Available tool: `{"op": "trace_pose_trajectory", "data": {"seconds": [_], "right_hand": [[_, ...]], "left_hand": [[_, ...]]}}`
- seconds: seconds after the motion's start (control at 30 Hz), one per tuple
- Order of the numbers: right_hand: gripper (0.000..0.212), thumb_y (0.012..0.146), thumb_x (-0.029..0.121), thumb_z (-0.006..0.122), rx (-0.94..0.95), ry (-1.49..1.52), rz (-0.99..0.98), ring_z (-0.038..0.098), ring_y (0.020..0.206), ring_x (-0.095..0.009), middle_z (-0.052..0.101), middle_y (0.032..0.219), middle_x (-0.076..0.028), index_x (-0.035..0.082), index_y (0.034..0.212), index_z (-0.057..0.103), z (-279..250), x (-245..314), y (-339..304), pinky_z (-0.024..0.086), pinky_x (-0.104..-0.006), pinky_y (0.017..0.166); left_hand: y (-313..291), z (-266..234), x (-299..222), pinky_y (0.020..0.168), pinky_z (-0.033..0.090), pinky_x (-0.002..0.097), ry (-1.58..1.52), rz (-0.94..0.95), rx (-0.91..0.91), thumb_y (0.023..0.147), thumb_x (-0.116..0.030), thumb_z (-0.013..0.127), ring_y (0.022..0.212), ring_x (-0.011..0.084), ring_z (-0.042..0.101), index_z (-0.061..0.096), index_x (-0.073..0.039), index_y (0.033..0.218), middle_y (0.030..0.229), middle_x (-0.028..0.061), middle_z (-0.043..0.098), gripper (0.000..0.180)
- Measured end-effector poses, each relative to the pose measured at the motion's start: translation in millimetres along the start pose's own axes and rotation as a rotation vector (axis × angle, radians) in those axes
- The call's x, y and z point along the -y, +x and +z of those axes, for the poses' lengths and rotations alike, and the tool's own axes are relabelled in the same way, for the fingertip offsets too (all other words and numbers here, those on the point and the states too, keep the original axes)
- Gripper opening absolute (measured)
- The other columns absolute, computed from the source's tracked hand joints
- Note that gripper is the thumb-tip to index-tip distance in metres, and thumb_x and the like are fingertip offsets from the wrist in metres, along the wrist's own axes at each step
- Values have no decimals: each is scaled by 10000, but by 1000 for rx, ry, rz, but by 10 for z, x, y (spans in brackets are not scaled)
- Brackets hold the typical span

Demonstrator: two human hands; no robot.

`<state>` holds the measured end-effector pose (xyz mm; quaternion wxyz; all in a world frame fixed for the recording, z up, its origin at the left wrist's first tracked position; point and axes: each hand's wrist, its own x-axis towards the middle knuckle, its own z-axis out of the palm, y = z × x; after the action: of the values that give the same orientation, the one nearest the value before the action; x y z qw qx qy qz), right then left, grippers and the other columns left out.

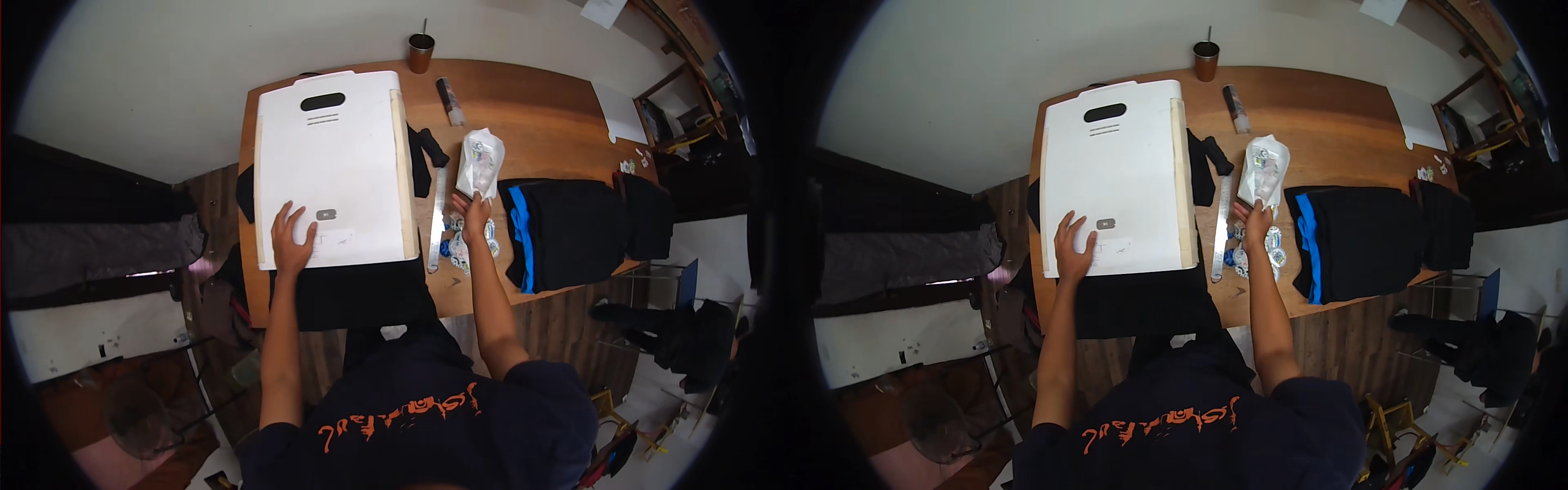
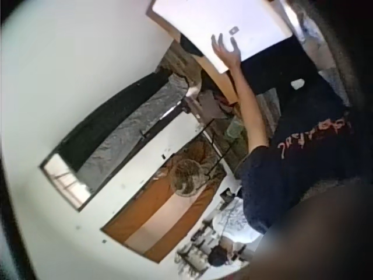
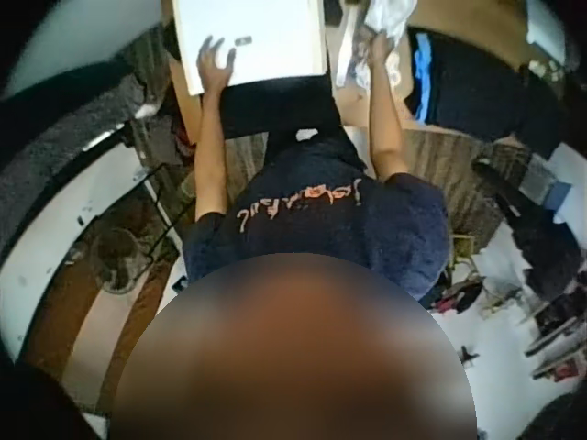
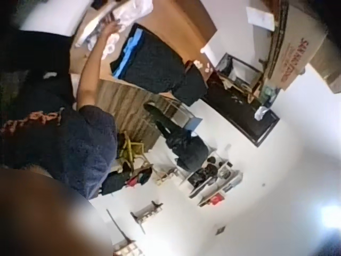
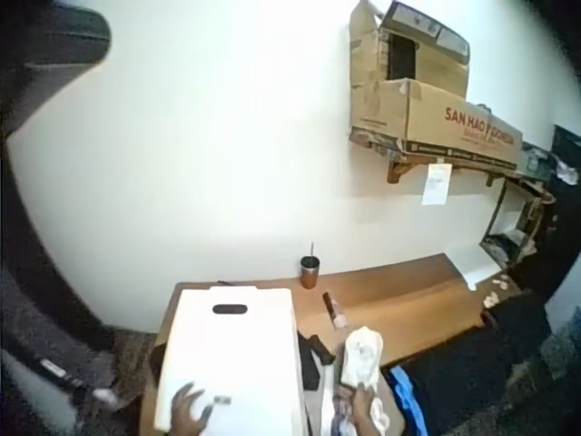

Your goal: Trimming small printed labels using scissors and preparing a t-shirt on a placement board.

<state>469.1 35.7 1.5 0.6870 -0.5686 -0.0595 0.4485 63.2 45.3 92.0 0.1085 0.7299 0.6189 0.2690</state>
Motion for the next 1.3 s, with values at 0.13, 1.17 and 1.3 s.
{"op": "trace_pose_trajectory", "data": {"seconds": [0.13, 1.17, 1.3], "right_hand": [[284, 1035, 223, 463, 111, -47, -90, 724, 838, -285, 651, 998, -182, -34, 1154, 463, 84, 180, -602, 579, -318, 680], [362, 1027, 316, 500, 101, -686, -257, 609, 643, -121, 654, 738, -59, 0, 948, 655, -1601, -337, -1153, 486, -269, 579], [197, 953, 187, 595, 17, -900, -358, 656, 748, -177, 673, 813, -105, -5, 950, 636, -1736, -202, -737, 516, -305, 683]], "left_hand": [[18, 122, -55, 1110, 344, 485, 3, 19, -9, 881, -283, 711, 1339, 351, 413, 642, -114, 1236, 1433, 140, 468, 399], [-156, 276, -231, 1071, 361, 461, -148, 141, -82, 897, -206, 686, 1283, 339, 481, 572, -41, 1256, 1281, 155, 560, 411], [-161, 236, -197, 1068, 367, 450, -140, 109, -85, 901, -184, 681, 1279, 335, 487, 576, -34, 1241, 1281, 155, 562, 387]]}}
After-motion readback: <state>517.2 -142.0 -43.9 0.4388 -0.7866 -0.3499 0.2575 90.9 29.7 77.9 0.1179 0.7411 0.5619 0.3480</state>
